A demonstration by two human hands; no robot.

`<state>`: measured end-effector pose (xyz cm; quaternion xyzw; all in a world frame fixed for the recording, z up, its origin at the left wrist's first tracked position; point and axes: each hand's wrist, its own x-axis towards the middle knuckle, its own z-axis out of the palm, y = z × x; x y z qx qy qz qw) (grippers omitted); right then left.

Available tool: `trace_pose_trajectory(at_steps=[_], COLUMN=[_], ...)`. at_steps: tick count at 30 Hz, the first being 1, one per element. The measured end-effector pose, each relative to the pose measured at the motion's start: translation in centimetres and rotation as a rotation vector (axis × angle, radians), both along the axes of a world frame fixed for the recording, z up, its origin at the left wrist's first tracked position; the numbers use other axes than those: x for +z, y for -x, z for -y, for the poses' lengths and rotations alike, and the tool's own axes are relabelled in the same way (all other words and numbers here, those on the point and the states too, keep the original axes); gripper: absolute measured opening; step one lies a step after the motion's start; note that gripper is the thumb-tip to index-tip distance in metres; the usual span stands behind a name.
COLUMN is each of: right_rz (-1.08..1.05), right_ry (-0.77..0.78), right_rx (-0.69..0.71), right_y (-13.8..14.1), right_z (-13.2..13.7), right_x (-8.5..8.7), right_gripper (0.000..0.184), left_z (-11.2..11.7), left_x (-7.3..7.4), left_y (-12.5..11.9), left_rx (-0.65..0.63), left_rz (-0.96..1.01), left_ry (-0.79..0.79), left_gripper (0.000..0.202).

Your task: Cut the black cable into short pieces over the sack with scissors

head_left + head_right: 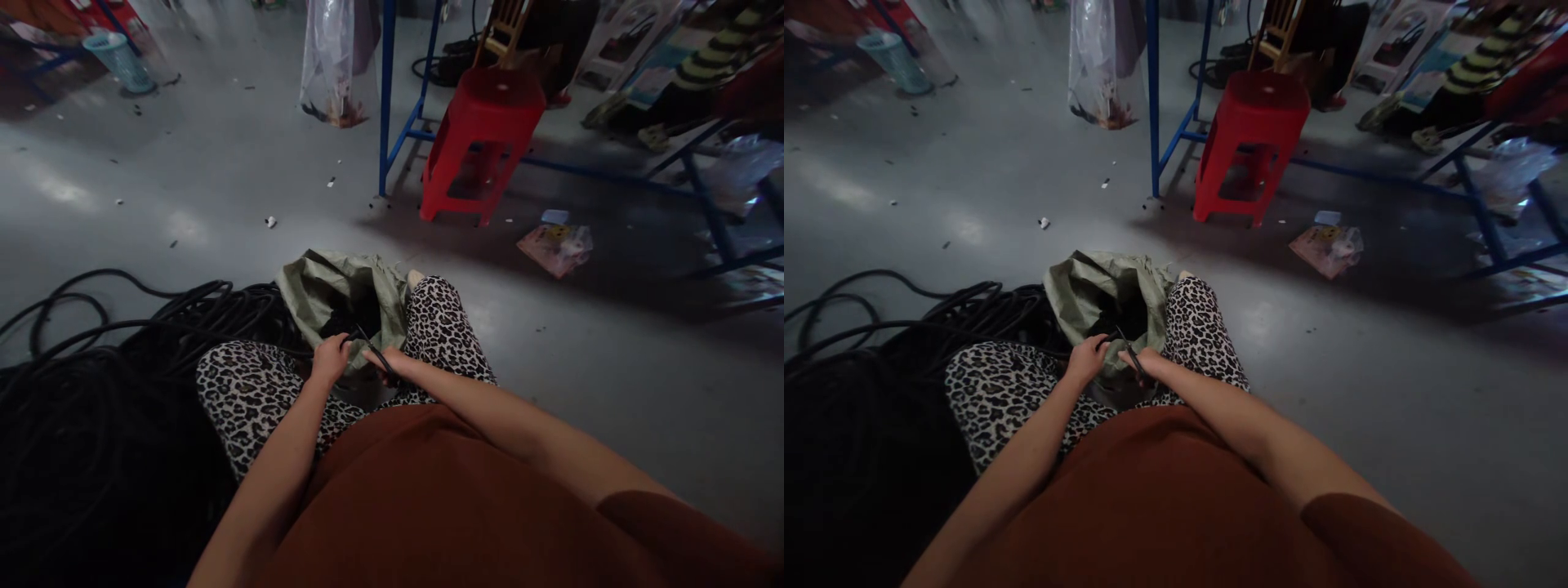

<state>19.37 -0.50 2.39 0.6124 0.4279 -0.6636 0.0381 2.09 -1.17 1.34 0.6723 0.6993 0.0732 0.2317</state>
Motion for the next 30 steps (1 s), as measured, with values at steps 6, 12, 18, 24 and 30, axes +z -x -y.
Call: trace_pose_trajectory(at_steps=[6, 12, 18, 24, 30], right_rz=[-0.005, -0.008, 0.019, 0.058, 0.054], right_ry=[0.010, -0.020, -0.053, -0.065, -0.053], right_rx=[0.066, 0.124, 0.147, 0.167, 0.199], right_y=[0.1, 0.0, 0.0, 0.1, 0.0], right_z=[0.0, 0.0, 0.0, -0.1, -0.2], right_x=[0.4, 0.4, 0.3, 1.2, 0.5], right_gripper=[0.060, 0.060, 0.059, 0.058, 0.056], left_z=[-0.1, 0.0, 0.1, 0.2, 0.3], left_x=[0.0, 0.2, 0.1, -0.2, 0.1], left_y=[0.0, -0.2, -0.3, -0.2, -0.4], left_rx=[0.005, -0.008, -0.043, -0.066, -0.118], left_rz=[0.020, 0.014, 0.020, 0.039, 0.034], left_ry=[-0.002, 0.011, 0.038, 0.046, 0.054], left_gripper=[0.034, 0.033, 0.033, 0.033, 0.033])
